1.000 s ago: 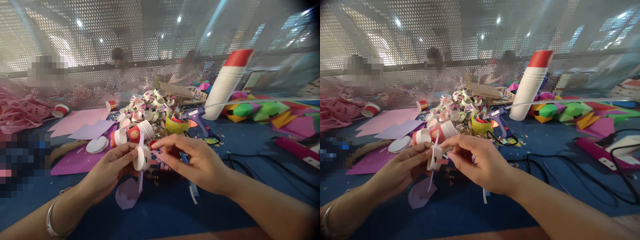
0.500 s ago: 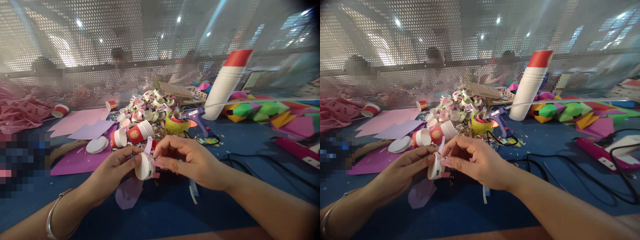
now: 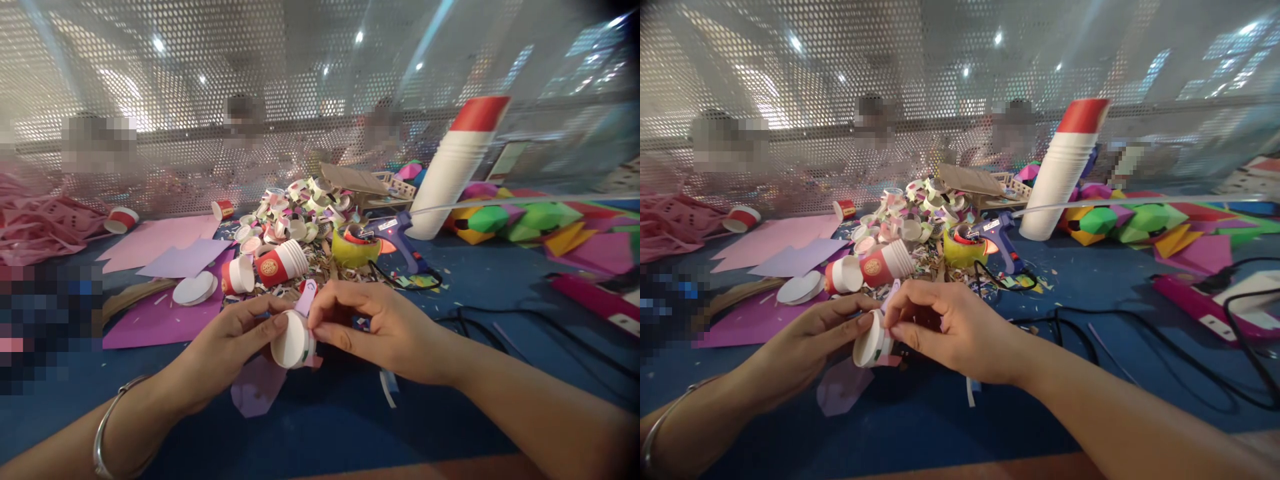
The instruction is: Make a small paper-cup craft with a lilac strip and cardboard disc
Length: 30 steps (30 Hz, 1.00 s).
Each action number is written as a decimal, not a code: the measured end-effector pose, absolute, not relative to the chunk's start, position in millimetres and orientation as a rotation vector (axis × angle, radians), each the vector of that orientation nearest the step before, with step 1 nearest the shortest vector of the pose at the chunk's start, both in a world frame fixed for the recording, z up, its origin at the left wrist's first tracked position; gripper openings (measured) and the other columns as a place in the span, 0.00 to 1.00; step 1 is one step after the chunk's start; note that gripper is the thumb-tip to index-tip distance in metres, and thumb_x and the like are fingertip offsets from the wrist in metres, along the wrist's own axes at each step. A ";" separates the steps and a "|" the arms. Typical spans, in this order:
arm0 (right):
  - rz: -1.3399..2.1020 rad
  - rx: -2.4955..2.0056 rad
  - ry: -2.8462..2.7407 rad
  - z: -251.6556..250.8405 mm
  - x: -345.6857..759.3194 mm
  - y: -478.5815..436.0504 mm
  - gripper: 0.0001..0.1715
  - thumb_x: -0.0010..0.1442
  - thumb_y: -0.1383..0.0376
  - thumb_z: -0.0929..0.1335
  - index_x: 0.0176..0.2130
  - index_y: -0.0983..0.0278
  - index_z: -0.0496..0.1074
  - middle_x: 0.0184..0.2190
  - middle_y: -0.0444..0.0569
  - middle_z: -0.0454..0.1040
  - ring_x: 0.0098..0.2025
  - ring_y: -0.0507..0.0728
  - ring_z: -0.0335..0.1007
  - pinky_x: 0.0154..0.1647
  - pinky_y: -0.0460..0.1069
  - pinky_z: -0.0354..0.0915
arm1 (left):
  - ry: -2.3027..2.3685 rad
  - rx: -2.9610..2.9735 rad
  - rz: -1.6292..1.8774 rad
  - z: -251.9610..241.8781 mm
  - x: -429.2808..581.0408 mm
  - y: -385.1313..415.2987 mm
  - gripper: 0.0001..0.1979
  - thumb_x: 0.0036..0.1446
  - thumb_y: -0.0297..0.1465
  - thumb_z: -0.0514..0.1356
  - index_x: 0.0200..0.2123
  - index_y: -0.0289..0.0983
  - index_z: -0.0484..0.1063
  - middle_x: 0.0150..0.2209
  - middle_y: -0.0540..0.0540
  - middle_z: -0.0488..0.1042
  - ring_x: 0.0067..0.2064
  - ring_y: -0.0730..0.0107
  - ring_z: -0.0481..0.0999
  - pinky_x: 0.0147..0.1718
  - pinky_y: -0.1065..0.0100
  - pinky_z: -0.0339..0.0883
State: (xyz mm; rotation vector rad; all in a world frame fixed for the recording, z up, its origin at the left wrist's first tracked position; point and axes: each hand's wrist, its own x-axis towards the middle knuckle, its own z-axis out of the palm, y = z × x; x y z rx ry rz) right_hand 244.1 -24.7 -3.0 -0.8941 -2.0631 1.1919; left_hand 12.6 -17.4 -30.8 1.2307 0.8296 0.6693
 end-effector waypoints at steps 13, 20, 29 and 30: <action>1.250 -0.908 -2.017 -4.1 243.7 -24.5 0.09 0.67 0.59 0.67 0.42 0.62 0.67 0.32 0.44 0.73 0.30 0.50 0.67 0.29 0.46 0.62 | 0.837 1.251 0.690 -29.4 12.4 -16.8 0.16 0.61 0.40 0.63 0.49 0.38 0.76 0.35 0.44 0.78 0.33 0.66 0.76 0.33 0.67 0.67; 1.105 -0.968 -2.031 -2.4 246.4 -25.3 0.09 0.66 0.60 0.68 0.41 0.62 0.69 0.31 0.43 0.71 0.30 0.49 0.65 0.28 0.46 0.62 | 0.863 1.251 0.710 -30.9 10.8 -15.1 0.12 0.63 0.39 0.62 0.45 0.40 0.76 0.37 0.47 0.77 0.36 0.69 0.75 0.36 0.69 0.66; 0.889 -1.027 -1.824 -8.6 249.8 -16.5 0.07 0.67 0.61 0.67 0.43 0.61 0.68 0.33 0.43 0.71 0.30 0.49 0.66 0.29 0.45 0.64 | 0.840 1.196 1.023 -18.8 8.3 -13.9 0.12 0.61 0.32 0.65 0.48 0.44 0.75 0.39 0.51 0.74 0.37 0.75 0.71 0.30 0.78 0.66; 0.877 -1.042 -1.798 -8.8 250.0 -16.0 0.08 0.67 0.60 0.67 0.43 0.61 0.68 0.33 0.43 0.71 0.30 0.49 0.67 0.28 0.45 0.64 | 0.850 1.215 1.048 -18.2 7.2 -13.6 0.11 0.61 0.32 0.65 0.48 0.44 0.75 0.40 0.51 0.74 0.36 0.75 0.71 0.29 0.78 0.65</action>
